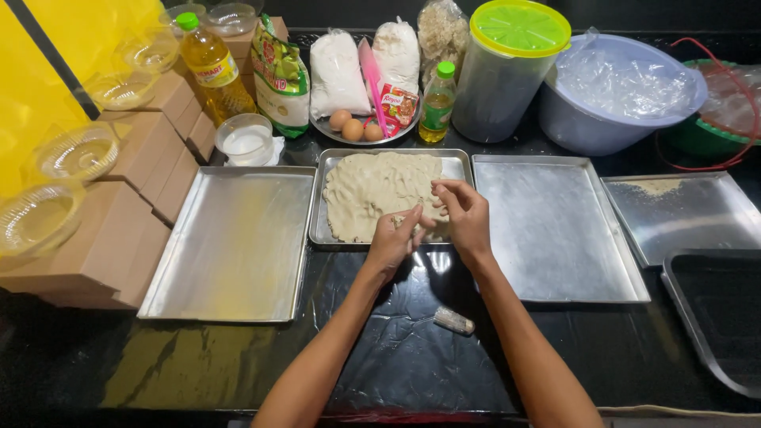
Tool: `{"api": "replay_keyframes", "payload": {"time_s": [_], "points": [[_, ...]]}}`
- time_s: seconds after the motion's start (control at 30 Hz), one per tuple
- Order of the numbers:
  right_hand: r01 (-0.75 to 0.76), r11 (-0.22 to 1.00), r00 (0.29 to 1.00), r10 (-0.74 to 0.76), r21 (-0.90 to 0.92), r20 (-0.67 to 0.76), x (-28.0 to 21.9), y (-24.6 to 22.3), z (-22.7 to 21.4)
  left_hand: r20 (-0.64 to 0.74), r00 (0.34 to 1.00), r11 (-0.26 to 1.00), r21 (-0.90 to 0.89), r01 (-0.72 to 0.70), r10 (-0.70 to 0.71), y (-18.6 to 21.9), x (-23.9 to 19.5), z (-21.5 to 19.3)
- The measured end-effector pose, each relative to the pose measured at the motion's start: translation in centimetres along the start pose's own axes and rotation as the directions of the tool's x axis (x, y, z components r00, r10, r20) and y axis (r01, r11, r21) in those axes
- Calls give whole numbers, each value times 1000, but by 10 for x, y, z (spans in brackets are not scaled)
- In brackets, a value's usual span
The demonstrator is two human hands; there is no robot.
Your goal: Preparing and shaping pastry dough by hand on a metal tray.
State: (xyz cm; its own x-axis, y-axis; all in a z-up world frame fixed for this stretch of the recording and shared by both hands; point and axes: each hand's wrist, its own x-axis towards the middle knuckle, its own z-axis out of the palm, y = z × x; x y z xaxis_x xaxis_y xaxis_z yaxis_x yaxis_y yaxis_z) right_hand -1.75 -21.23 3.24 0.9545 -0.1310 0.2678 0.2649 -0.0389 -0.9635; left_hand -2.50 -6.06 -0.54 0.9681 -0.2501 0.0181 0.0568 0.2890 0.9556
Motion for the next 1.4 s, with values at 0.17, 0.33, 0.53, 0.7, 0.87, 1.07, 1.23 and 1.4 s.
{"api": "replay_keyframes", "payload": {"time_s": [0.17,0.33,0.53,0.7,0.87,1.07,1.23,1.4], "points": [[28,1000,999,-28,-12,-21,-12,-1,4,-72,997,999,17,-34,36,1,-3,0],[65,998,998,-65,-3,-19,-16,1,9,-46,997,996,-54,-72,69,-13,2,-1],[58,984,996,-68,-170,-55,-31,-13,16,-95,983,987,-14,-158,156,-32,12,-8],[234,931,965,-257,-279,-46,-35,-14,17,-153,983,993,83,-85,97,-16,4,-4],[191,929,971,-225,-316,-75,-36,-17,19,-89,971,974,-13,-224,222,-2,-1,2],[177,941,959,-231,-288,-166,-37,-22,19,-92,805,797,247,-551,586,-1,4,1],[223,901,945,-293,-373,-143,-33,-9,17,-154,964,957,-162,-241,217,27,-4,11],[121,961,979,-157,-250,-132,-34,-29,26,-198,977,997,25,-74,77,14,9,5]]}}
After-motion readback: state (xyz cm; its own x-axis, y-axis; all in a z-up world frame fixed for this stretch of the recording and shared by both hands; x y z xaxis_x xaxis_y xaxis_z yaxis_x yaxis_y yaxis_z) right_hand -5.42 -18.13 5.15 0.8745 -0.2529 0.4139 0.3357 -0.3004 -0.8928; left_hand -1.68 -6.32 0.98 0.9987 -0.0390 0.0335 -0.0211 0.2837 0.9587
